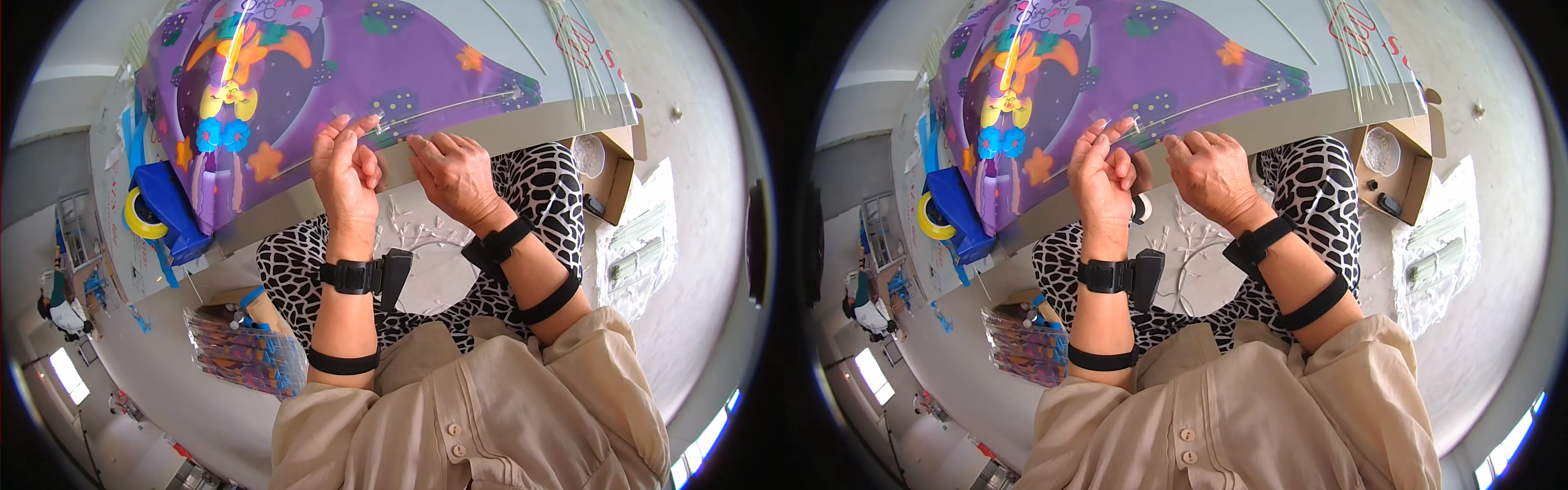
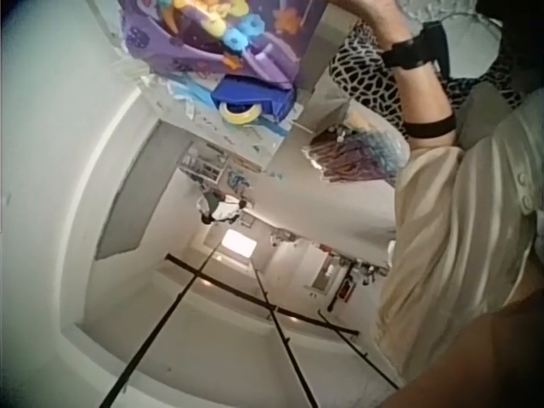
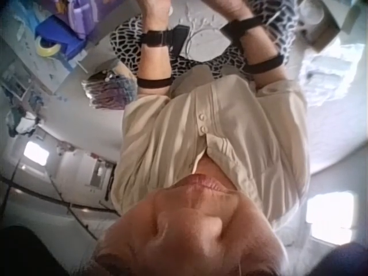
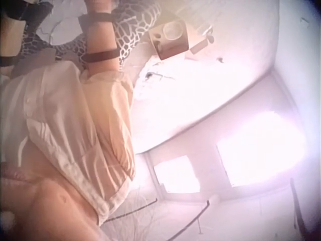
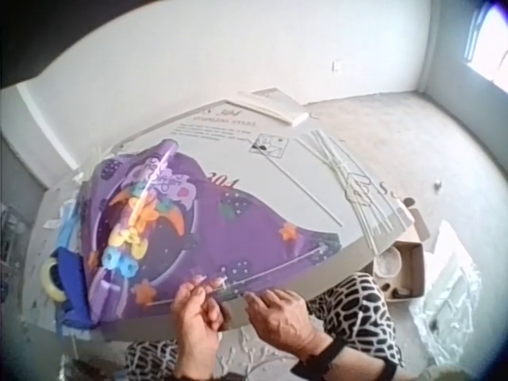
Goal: The recorder is assembling a kite by attaching the sail material to the frame using a tape dispenser and string.
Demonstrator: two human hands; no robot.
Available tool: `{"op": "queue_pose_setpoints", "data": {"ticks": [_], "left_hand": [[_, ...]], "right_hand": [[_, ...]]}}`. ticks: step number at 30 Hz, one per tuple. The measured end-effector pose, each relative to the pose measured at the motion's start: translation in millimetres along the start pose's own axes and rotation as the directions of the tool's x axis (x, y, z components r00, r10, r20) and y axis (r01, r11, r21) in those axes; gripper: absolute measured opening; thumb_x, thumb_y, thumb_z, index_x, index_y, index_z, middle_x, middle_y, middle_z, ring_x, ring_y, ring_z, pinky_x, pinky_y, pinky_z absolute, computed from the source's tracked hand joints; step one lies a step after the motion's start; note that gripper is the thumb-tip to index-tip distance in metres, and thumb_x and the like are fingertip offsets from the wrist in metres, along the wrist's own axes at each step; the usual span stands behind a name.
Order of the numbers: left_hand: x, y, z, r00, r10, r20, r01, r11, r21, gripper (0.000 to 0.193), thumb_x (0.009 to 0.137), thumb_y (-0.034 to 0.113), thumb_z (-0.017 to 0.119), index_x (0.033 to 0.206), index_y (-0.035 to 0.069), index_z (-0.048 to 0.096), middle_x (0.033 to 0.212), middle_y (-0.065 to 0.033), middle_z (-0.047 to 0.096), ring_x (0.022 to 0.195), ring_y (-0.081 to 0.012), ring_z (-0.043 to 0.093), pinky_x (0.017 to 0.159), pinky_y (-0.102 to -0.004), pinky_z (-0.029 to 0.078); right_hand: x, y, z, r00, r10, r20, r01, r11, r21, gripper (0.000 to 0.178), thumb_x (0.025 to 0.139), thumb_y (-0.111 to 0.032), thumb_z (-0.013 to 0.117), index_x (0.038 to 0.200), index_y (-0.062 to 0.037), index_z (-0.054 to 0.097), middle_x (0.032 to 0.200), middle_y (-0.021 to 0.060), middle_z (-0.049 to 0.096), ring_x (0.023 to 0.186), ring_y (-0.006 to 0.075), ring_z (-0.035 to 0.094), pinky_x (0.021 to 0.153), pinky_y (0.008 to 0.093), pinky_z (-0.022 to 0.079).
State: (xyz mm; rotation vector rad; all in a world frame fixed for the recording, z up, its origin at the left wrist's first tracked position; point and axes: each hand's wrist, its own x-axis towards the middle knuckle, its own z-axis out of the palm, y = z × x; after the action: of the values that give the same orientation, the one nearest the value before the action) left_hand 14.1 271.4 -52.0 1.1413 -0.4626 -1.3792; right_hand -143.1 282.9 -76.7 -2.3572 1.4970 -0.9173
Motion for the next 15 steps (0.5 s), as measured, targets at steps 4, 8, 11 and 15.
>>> {"op": "queue_pose_setpoints", "data": {"ticks": [4, 8, 11, 15], "left_hand": [[0.8, -1.7, 0.5, 1.0, 0.003, -0.009, -0.003, 1.0, 0.013, 0.021, 0.092, 0.011, 0.049, 0.111, 0.003, 0.046, 0.104, -0.0168, 0.065, 0.046, -0.0067, 0.043, 0.039, -0.0207, 0.032], [2.2, -3.8, 4.9, 1.0, -0.006, 0.001, 0.006, 1.0, 0.028, 0.021, 0.092, 0.01, 0.047, 0.112, 0.001, 0.046, 0.105, -0.0169, 0.065, 0.046, -0.0069, 0.043, 0.038, -0.0211, 0.032], [3.4, -6.4, 6.4, 1.0, -0.017, -0.004, 0.017, 1.0, 0.026, 0.022, 0.092, 0.009, 0.046, 0.112, 0.001, 0.046, 0.105, -0.017, 0.065, 0.046, -0.0067, 0.042, 0.038, -0.0213, 0.031], [2.6, -8.0, 8.5, 1.0, -0.018, -0.006, 0.018, 0.999, 0.043, 0.022, 0.092, 0.009, 0.047, 0.112, 0.0, 0.046, 0.105, -0.0166, 0.065, 0.046, -0.0065, 0.042, 0.037, -0.0214, 0.031]], "right_hand": [[1.6, -2.0, -0.9, 1.0, 0.016, -0.019, -0.015, 0.999, 0.034, 0.022, 0.079, -0.012, 0.066, 0.101, -0.0073, 0.064, 0.071, 0.0059, 0.058, 0.067, 0.026, 0.061, 0.062, 0.037, 0.049], [0.1, 1.7, 0.9, 0.995, 0.072, -0.064, -0.067, 0.995, 0.071, 0.014, 0.078, -0.008, 0.066, 0.092, -0.0067, 0.063, 0.071, 0.0069, 0.061, 0.065, 0.027, 0.062, 0.059, 0.0368, 0.049], [1.3, 3.0, -0.1, 0.991, 0.086, -0.099, -0.079, 0.994, 0.081, 0.008, 0.077, -0.006, 0.065, 0.084, -0.0064, 0.062, 0.069, 0.0072, 0.061, 0.064, 0.0277, 0.062, 0.057, 0.0366, 0.049], [1.6, 2.6, -0.5, 0.989, 0.117, -0.089, -0.11, 0.991, 0.083, 0.006, 0.076, -0.006, 0.065, 0.081, -0.0065, 0.062, 0.07, 0.0074, 0.062, 0.064, 0.0279, 0.062, 0.057, 0.0363, 0.049]]}}
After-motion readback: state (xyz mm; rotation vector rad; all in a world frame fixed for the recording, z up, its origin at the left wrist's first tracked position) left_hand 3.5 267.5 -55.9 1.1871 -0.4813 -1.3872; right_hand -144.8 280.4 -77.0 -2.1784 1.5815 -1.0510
